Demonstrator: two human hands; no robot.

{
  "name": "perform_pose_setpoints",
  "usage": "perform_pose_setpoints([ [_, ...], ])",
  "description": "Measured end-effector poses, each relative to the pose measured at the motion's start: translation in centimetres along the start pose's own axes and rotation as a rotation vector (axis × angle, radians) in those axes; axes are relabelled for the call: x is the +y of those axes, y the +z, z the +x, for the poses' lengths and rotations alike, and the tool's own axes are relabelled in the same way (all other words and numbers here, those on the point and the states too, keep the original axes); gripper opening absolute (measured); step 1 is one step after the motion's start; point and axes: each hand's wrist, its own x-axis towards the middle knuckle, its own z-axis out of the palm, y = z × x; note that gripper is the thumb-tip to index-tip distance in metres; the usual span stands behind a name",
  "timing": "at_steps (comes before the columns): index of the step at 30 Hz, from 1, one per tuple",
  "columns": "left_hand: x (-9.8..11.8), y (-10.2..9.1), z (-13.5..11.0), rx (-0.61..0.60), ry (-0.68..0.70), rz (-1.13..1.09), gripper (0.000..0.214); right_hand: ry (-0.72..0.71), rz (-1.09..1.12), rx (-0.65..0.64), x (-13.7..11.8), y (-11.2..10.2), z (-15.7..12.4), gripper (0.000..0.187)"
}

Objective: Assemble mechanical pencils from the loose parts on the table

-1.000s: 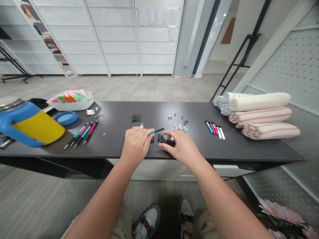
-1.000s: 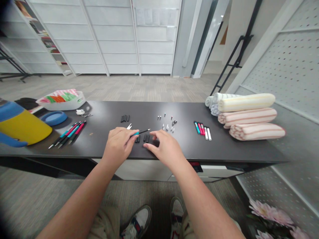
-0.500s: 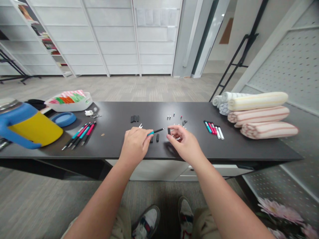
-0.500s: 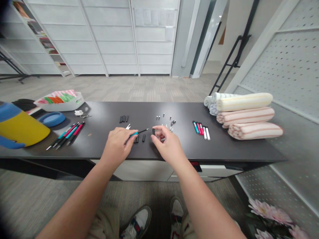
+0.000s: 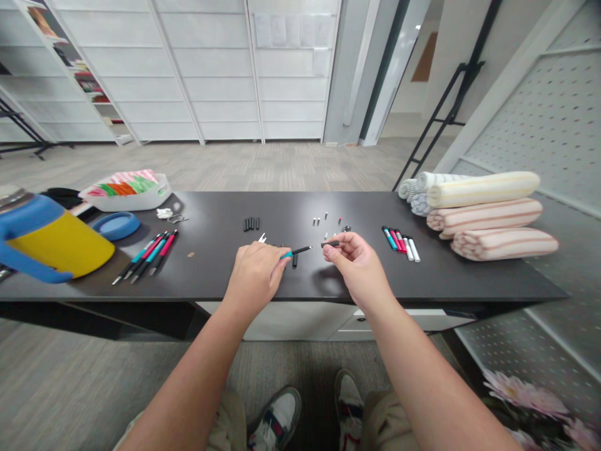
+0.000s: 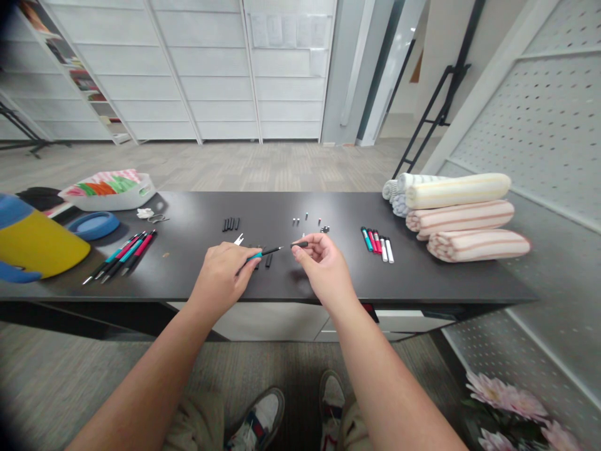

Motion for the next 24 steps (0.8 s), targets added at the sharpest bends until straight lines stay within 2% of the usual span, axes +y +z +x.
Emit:
perform_pose_setpoints([
  [9,0.11,-0.09,-0.09,-0.028,0.049,-0.017,0.021,-0.035,-0.12,-0.086,0.0,0.48,-0.34,0.042],
  [24,0.0,-0.16,-0.13,-0.059,0.127,-0.07,0.022,-0.001,-0.074,-0.179,-0.58,0.46,-0.25,0.041],
])
